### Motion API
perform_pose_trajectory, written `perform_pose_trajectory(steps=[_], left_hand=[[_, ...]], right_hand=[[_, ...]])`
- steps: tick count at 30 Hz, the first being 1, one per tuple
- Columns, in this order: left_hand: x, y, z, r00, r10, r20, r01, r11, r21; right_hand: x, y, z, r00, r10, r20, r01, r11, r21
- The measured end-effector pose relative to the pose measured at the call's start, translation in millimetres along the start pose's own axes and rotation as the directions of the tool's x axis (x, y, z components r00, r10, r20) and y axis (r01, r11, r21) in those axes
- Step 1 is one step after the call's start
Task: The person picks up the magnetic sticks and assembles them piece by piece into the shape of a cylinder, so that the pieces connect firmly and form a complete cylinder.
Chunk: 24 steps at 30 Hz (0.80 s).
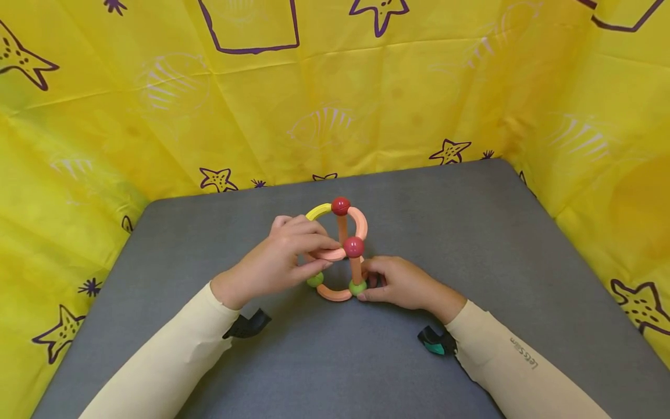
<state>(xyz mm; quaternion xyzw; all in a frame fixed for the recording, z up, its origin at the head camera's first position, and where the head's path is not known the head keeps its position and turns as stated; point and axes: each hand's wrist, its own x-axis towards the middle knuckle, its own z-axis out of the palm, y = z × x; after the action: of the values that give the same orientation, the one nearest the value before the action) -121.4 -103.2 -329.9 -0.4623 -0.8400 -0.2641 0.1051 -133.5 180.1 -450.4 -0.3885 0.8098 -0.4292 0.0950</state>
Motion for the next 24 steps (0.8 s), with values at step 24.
perform_pose_trajectory(steps=[24], left_hand=[[-61.9,-50.3,-28.2,0.892,-0.447,-0.062,0.44,0.892,-0.099]], right_hand=[[-10.0,0,-35,0.986,0.155,0.069,-0.156,0.987,0.02]])
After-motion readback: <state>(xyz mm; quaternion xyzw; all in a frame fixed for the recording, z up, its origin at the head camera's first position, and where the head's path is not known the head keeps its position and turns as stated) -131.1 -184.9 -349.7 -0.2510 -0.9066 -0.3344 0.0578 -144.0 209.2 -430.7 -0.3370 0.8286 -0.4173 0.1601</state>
